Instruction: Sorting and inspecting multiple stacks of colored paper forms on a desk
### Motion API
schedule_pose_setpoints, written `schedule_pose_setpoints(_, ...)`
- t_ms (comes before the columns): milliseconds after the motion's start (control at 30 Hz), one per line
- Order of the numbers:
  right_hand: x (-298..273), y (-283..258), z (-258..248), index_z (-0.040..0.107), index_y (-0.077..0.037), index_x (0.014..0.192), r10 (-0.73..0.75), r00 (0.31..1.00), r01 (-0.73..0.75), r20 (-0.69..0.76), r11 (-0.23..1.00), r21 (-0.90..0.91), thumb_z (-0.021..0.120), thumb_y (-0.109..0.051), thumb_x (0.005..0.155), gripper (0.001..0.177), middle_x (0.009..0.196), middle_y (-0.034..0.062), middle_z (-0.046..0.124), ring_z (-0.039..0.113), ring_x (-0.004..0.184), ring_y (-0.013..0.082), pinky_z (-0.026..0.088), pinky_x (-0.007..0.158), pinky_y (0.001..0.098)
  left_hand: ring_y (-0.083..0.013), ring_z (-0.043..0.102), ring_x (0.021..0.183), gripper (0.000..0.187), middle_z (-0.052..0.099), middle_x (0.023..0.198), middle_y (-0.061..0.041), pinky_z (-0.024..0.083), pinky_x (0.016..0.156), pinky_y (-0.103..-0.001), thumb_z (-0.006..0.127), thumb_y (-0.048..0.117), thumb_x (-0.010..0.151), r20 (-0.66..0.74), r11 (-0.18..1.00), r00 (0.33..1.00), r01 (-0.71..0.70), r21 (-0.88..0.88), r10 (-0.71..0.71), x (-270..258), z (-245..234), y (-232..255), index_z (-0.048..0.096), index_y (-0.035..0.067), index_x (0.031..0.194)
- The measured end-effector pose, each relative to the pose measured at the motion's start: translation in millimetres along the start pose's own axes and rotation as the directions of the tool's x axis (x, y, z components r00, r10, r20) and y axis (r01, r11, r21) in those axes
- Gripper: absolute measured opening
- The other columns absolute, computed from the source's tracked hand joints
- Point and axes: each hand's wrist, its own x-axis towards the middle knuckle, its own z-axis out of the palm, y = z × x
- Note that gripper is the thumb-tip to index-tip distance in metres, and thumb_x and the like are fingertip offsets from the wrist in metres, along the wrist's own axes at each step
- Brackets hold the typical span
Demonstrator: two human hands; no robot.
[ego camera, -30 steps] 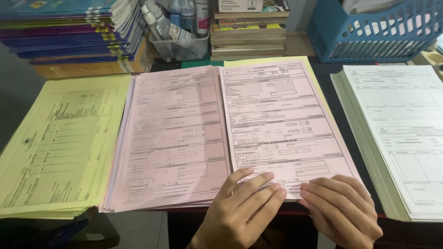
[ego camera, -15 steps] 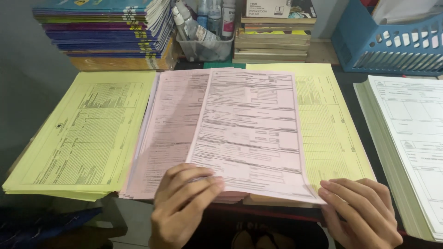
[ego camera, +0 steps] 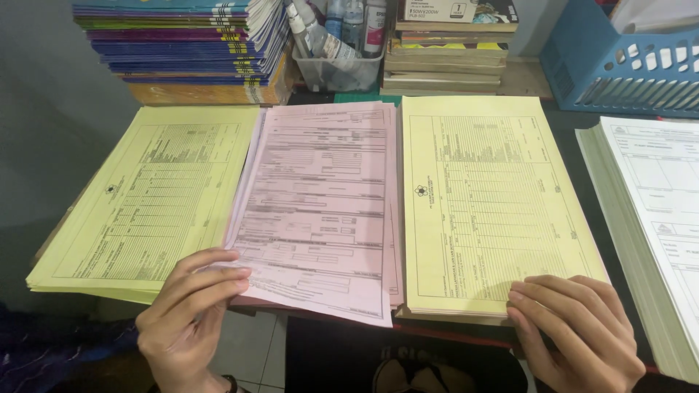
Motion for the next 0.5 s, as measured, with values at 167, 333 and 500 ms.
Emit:
schedule_pose_setpoints(167, 1.2, -1.0, 0.9, 0.064, 0.000, 0.071, 0.004, 1.000, -0.004, -0.019, 1.000, 0.007, 0.065, 0.002, 0.074, 0.004, 0.074, 0.0120, 0.065, 0.063, 0.069, 0.0239, 0.045, 0.065, 0.0319, -0.0294, 0.063, 0.094, 0.008, 0.066, 0.087, -0.009, 0.051, 0.088, -0.035, 0.059, 0.000, 0.078, 0.073, 0.998, 0.996, 0.055, 0.039, -0.058, 1.8, 4.3, -2.4, 0.065, 0.001, 0.084)
schedule_pose_setpoints(333, 2.7, -0.6, 1.7, 0.064, 0.000, 0.070, 0.001, 0.999, -0.001, -0.032, 1.000, 0.016, 0.064, 0.001, 0.074, 0.004, 0.073, 0.0116, 0.065, 0.063, 0.067, 0.0235, 0.044, 0.064, 0.0314, -0.0239, 0.061, 0.096, 0.018, 0.067, 0.091, -0.001, 0.044, 0.089, -0.038, 0.070, 0.017, 0.069, 0.246, 0.987, 0.969, -0.026, 0.157, -0.014, -1.1, -4.7, -11.3, 0.067, 0.010, 0.085)
schedule_pose_setpoints(500, 1.8, -7.4, -3.0, 0.065, 0.000, 0.072, -0.013, 1.000, 0.014, -0.014, 1.000, 0.021, 0.064, -0.001, 0.074, 0.003, 0.075, 0.0116, 0.065, 0.064, 0.069, 0.0229, 0.045, 0.064, 0.0307, -0.0195, 0.060, 0.098, 0.034, 0.067, 0.093, 0.004, 0.035, 0.098, -0.042, 0.077, 0.036, 0.060, 0.315, 0.970, 0.949, -0.055, 0.236, -0.022, -6.6, -5.0, -11.5, 0.068, 0.018, 0.087)
